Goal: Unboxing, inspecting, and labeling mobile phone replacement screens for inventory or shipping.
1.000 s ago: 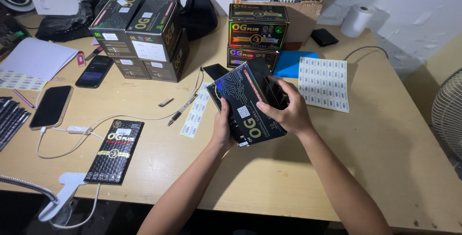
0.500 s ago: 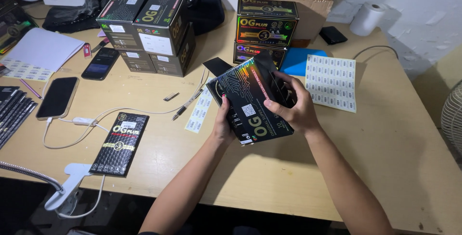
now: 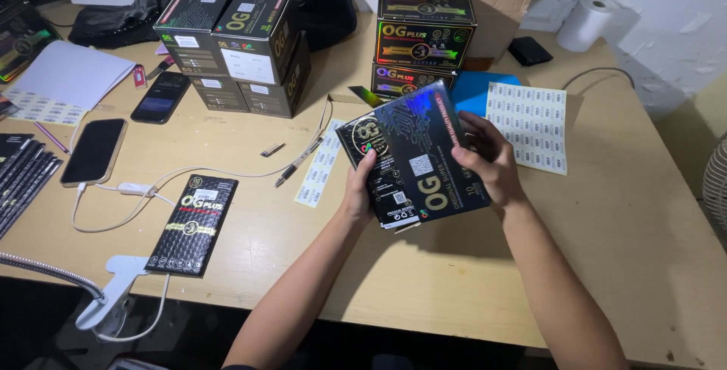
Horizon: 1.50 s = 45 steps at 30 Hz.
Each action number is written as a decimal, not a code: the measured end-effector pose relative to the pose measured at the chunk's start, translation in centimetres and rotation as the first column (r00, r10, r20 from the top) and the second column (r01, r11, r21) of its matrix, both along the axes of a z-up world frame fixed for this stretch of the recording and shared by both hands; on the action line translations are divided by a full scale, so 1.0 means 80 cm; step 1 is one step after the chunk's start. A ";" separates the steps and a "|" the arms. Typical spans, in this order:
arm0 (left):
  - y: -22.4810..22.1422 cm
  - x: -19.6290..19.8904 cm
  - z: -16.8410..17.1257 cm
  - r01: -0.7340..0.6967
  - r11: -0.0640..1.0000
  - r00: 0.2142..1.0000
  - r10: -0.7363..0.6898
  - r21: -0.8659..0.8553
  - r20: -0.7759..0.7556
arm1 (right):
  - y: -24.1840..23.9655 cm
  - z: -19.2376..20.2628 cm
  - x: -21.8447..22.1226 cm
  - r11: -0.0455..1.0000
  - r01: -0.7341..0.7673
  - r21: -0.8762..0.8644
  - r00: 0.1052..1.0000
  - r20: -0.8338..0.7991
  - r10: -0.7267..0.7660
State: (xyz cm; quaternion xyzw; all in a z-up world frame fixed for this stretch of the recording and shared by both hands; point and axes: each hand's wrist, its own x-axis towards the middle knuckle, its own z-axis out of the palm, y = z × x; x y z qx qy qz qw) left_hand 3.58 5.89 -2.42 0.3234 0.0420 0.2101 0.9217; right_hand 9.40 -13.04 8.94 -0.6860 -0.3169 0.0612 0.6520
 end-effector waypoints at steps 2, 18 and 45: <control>0.004 0.000 -0.001 0.006 1.000 1.000 -0.007 -0.023 -0.025 | -0.016 -0.003 0.018 0.999 0.002 0.040 0.997 -0.083 0.001; -0.003 -0.013 0.027 -0.021 0.964 0.985 -0.025 -0.266 -0.170 | -0.125 -0.087 0.120 0.810 0.512 0.287 0.715 -0.665 -0.216; -0.013 -0.021 -0.020 -0.262 0.473 0.956 0.011 0.841 0.292 | -0.011 -0.074 -0.028 0.794 -0.195 -0.575 0.961 0.049 0.272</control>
